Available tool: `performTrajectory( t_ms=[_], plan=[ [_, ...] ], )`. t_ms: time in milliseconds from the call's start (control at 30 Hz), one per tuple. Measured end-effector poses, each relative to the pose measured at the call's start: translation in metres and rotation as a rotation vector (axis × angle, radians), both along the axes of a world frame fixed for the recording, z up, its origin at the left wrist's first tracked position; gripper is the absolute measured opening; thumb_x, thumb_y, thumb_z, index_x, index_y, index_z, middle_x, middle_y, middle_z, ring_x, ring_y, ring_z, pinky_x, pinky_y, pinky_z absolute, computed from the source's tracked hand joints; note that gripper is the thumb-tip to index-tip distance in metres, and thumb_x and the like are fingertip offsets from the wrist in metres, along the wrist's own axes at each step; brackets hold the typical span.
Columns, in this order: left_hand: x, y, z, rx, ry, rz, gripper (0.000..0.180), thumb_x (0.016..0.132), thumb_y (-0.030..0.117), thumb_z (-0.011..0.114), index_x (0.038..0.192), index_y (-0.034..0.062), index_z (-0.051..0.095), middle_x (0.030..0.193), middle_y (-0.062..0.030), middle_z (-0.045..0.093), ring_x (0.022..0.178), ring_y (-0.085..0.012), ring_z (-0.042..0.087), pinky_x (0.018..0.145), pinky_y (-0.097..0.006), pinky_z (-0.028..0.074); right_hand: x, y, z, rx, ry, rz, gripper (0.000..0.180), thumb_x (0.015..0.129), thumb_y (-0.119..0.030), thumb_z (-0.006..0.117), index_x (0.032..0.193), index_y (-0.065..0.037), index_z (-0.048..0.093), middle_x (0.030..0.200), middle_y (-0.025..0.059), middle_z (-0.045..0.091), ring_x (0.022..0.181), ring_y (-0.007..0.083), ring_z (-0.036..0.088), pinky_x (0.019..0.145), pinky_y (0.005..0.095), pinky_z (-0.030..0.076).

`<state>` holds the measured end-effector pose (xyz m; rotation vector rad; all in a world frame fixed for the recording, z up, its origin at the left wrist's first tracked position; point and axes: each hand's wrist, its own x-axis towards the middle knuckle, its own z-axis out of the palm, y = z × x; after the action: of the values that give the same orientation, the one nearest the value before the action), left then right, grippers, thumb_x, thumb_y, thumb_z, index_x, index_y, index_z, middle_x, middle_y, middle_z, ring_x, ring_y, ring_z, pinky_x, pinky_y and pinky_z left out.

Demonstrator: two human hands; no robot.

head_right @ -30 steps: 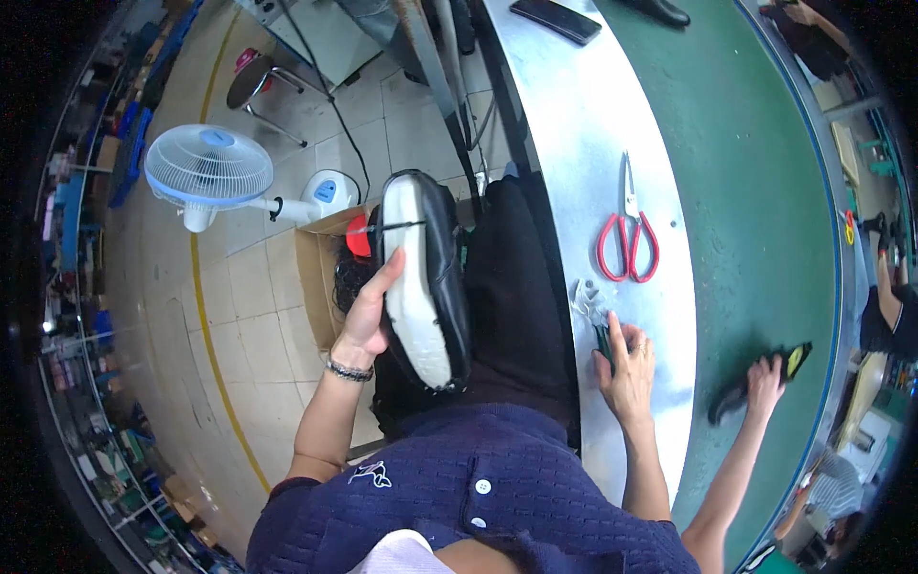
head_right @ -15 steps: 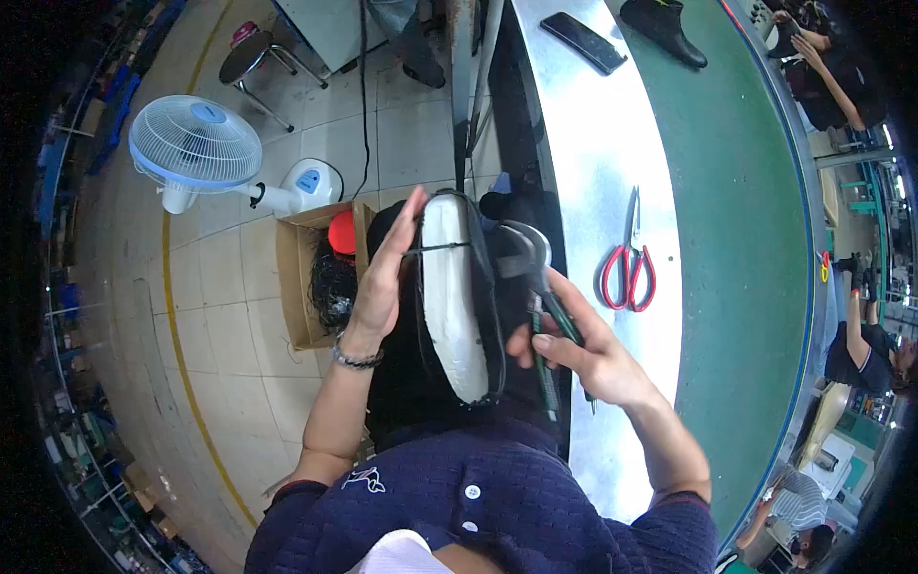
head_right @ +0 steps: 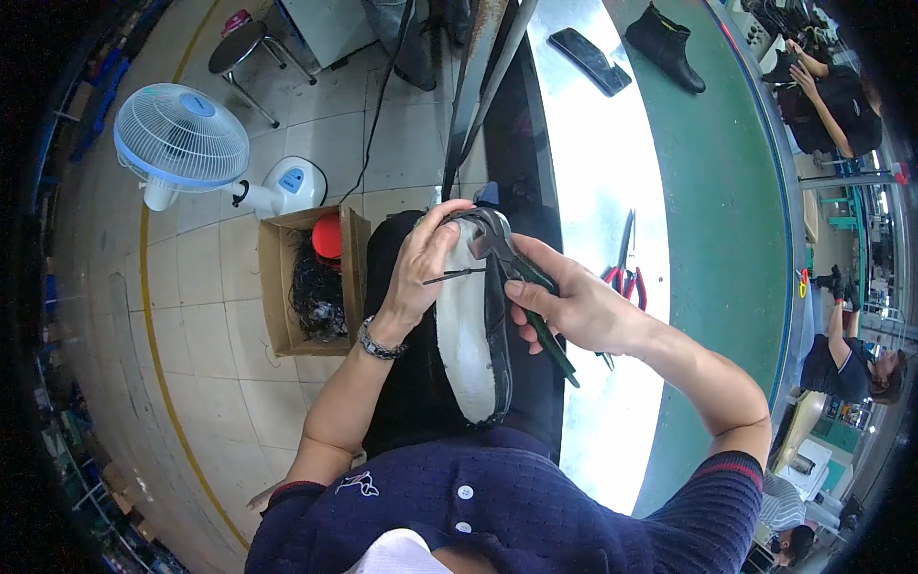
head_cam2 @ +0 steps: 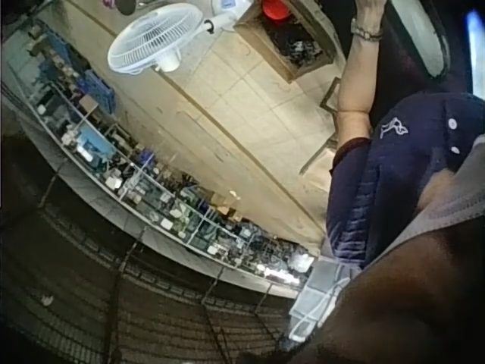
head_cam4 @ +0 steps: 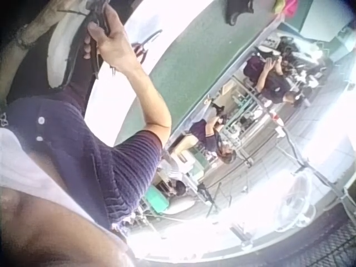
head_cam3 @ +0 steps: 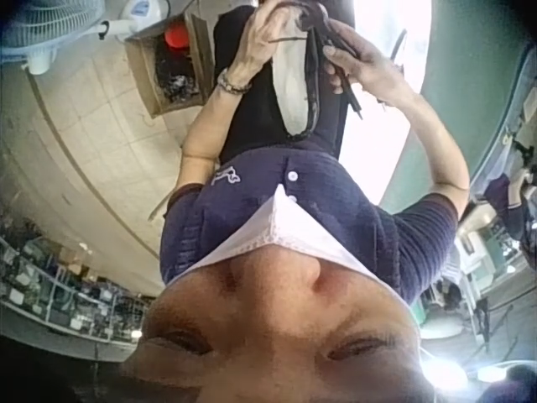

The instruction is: The recorder is performing assembly and quality control tasks on shoes in a manufacturing environment.

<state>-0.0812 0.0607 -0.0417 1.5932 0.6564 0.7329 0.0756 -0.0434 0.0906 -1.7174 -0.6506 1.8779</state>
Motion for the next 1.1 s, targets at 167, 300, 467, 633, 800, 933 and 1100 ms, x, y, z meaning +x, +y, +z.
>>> performTrajectory(
  t_ms=[167, 300, 467, 633, 800, 933, 1100],
  plan=[
    [0.002, -0.005, 0.004, -0.133, 0.023, 0.01, 0.026, 0.095, 0.011, 0.044, 0.115, -0.0003, 0.055, 0.104, -0.0193, 0.062, 0.096, -0.0301, 0.062, 0.085, -0.035, 0.047, -0.003, -0.021, -0.023, 0.207, -0.153, 0.102, 0.056, 0.101, -0.015, 0.046, 0.149, -0.004, 0.018, 0.078, 0.0053, 0.055, 0.067, 0.0121, 0.058, 0.06, 0.0294, 0.053],
    [0.002, -0.011, 0.001, -0.089, 0.003, 0.052, 0.028, 0.094, 0.012, 0.045, 0.116, 0.0007, 0.058, 0.105, -0.0167, 0.064, 0.092, -0.0279, 0.063, 0.083, -0.034, 0.048, -0.008, -0.032, -0.032, 0.272, -0.271, 0.15, 0.054, 0.1, -0.011, 0.045, 0.147, -0.003, 0.02, 0.075, 0.0066, 0.057, 0.066, 0.0133, 0.061, 0.06, 0.0298, 0.053],
    [0.003, -0.014, 0.003, -0.124, -0.029, 0.072, 0.028, 0.094, 0.013, 0.046, 0.116, 0.0011, 0.059, 0.104, -0.0155, 0.065, 0.094, -0.0239, 0.062, 0.083, -0.032, 0.047, -0.012, -0.037, -0.038, 0.356, -0.387, 0.181, 0.054, 0.099, -0.01, 0.047, 0.146, -0.003, 0.021, 0.074, 0.0079, 0.06, 0.063, 0.0157, 0.064, 0.058, 0.0309, 0.053],
    [-0.001, -0.01, -0.002, -0.148, -0.078, 0.043, 0.03, 0.094, 0.013, 0.048, 0.118, 0.0006, 0.059, 0.102, -0.0094, 0.065, 0.093, -0.0177, 0.06, 0.084, -0.029, 0.046, -0.009, -0.037, -0.035, 0.38, -0.395, 0.166, 0.053, 0.099, -0.01, 0.047, 0.145, -0.004, 0.023, 0.075, 0.0076, 0.061, 0.063, 0.0157, 0.064, 0.059, 0.0305, 0.054],
    [-0.007, -0.009, 0.012, -0.77, -0.22, -0.031, 0.042, 0.097, 0.028, 0.049, 0.126, -0.0012, 0.055, 0.111, -0.0056, 0.061, 0.101, -0.0107, 0.057, 0.091, -0.025, 0.042, 0.004, -0.024, -0.007, 0.246, -0.396, 0.335, 0.053, 0.1, -0.013, 0.047, 0.147, -0.004, 0.025, 0.072, 0.007, 0.059, 0.063, 0.0134, 0.061, 0.06, 0.0292, 0.052],
    [-0.001, -0.011, 0.006, -0.657, -0.168, 0.012, 0.036, 0.099, 0.028, 0.05, 0.122, 0.0014, 0.057, 0.107, -0.0013, 0.058, 0.1, -0.0069, 0.053, 0.088, -0.023, 0.041, 0.001, -0.017, 0.004, 0.207, -0.616, 0.525, 0.052, 0.1, -0.013, 0.047, 0.146, -0.004, 0.025, 0.072, 0.0102, 0.065, 0.065, 0.0174, 0.065, 0.063, 0.034, 0.053],
    [0.0, -0.006, 0.0, -0.567, -0.067, -0.105, 0.032, 0.099, 0.025, 0.049, 0.12, 0.002, 0.058, 0.103, -0.0003, 0.056, 0.094, -0.0057, 0.05, 0.083, -0.021, 0.041, 0.012, -0.017, 0.006, 0.24, -0.572, 0.511, 0.053, 0.097, -0.01, 0.05, 0.145, -0.006, 0.027, 0.071, 0.0115, 0.066, 0.068, 0.0236, 0.069, 0.067, 0.0357, 0.055]
  ],
)
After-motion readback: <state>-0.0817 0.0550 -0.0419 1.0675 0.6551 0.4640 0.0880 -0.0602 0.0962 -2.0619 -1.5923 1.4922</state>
